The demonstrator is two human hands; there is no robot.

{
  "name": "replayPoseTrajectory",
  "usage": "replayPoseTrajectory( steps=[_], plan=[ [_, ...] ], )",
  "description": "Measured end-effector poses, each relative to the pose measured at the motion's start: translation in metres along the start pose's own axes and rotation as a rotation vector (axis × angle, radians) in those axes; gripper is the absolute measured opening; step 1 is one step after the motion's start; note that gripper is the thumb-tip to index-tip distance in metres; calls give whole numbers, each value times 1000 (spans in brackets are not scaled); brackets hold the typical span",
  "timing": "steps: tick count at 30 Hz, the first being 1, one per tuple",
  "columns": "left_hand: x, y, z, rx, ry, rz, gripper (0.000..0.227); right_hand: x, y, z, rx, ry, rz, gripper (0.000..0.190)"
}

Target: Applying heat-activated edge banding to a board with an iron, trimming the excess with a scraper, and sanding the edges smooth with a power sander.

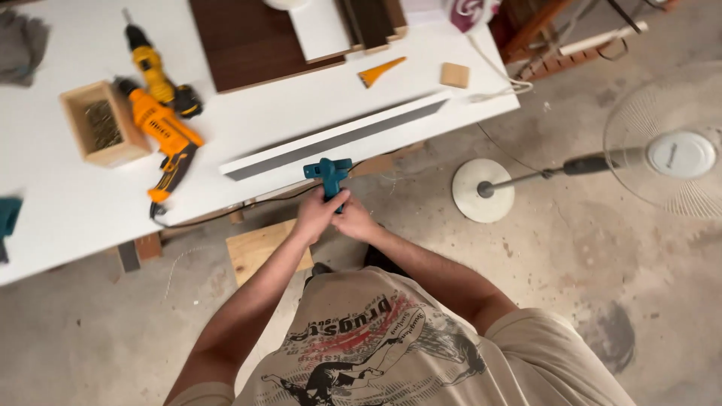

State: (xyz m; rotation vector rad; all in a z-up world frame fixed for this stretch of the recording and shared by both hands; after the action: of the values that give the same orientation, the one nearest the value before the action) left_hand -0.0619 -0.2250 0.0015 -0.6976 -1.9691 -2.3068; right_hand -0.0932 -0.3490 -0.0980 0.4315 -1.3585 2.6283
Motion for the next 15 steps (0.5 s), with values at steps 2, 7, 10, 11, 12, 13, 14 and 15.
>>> replayPoseTrajectory(
  steps=[2, 7, 10, 11, 12, 13, 14, 15],
  plan=[
    [-28, 12, -32, 17, -63, -53, 52, 17, -16, 49, 16, 90, 107, 66],
    [-115, 65, -86, -67, -191, -146, 48, 10, 13, 184, -189, 15, 214, 70],
    [-171, 111, -122, -194, -251, -253, 38, -44, 116, 252, -121, 373, 6, 19],
    [-191, 120, -136, -332, -292, -298, 50, -58, 146, 268, -123, 426, -102, 29],
    [-211, 130, -146, -472, -328, -338, 64, -73, 174, 284, -125, 475, -207, 41],
    [-218, 140, -158, -474, -315, -337, 64, -80, 170, 299, -126, 467, -197, 41],
    [-224, 147, -172, -532, -380, -339, 66, -87, 166, 309, -163, 402, -152, 57],
    [-230, 154, -185, -589, -446, -340, 68, -94, 162, 319, -200, 337, -107, 73]
  ],
)
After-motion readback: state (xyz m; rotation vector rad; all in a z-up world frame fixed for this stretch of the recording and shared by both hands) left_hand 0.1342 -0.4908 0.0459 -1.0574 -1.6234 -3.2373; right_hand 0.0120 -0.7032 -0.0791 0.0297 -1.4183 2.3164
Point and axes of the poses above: each hand's wrist, its own x-axis away from the middle knuckle, its own z-axis out of the back of the hand, y = z × x, the point moved 3 cm from there along -x, towards the middle knuckle, and after that the axes turned 13 degrees about x, right-handed, at the moved point
